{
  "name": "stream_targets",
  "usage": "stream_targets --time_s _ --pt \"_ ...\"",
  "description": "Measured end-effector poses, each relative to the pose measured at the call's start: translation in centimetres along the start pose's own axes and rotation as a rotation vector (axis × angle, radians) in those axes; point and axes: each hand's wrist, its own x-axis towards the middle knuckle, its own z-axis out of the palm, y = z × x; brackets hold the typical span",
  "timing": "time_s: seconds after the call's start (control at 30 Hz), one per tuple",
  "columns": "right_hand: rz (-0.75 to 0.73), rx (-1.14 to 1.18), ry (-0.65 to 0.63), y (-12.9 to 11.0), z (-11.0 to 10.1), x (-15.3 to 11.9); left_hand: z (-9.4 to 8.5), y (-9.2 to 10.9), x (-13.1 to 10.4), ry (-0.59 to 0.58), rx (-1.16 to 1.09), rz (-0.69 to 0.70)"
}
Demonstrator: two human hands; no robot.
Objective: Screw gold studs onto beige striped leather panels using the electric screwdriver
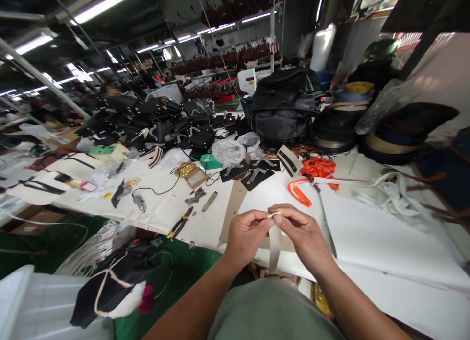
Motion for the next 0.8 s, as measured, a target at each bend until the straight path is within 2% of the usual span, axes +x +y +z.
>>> stream_targets --time_s 0.13,0.3,0.4,0.47,0.53,0.57,0.63,0.7,0.8 --pt "0.164 0.123 0.168 2.0 1.1 1.2 -0.3 -1.6 2.8 -0.014 0.007 -0.089" --pt "0.272 0.386 0.324 4.5 2.8 3.9 -1.1 -4.0 7.7 -0.09 -0.027 -0.162" --pt "0.314 0.48 0.375 5.9 3.6 6.3 -1.6 -6.5 10.8 -0.15 -0.058 -0.216" --pt "0.327 0.504 0.423 6.9 3.7 7.9 -2.1 -8.7 13.3 -0.255 -0.06 -0.227" --pt "0.338 0.501 0.52 7.8 3.3 9.3 -2.8 -11.5 16.6 -0.322 0.003 -0.168" --pt "0.347 0.485 0.579 8.2 3.0 9.8 -3.2 -13.0 18.5 -0.311 0.081 -0.12" --pt "0.376 0.427 0.676 8.9 2.5 10.4 -4.2 -16.3 23.0 -0.206 0.327 -0.024" --pt "0.417 0.35 0.711 9.4 2.3 10.5 -5.0 -19.4 27.8 -0.123 0.572 -0.001" --pt "0.481 0.27 0.701 10.1 2.9 10.2 -5.8 -23.2 33.7 -0.124 0.64 -0.025"
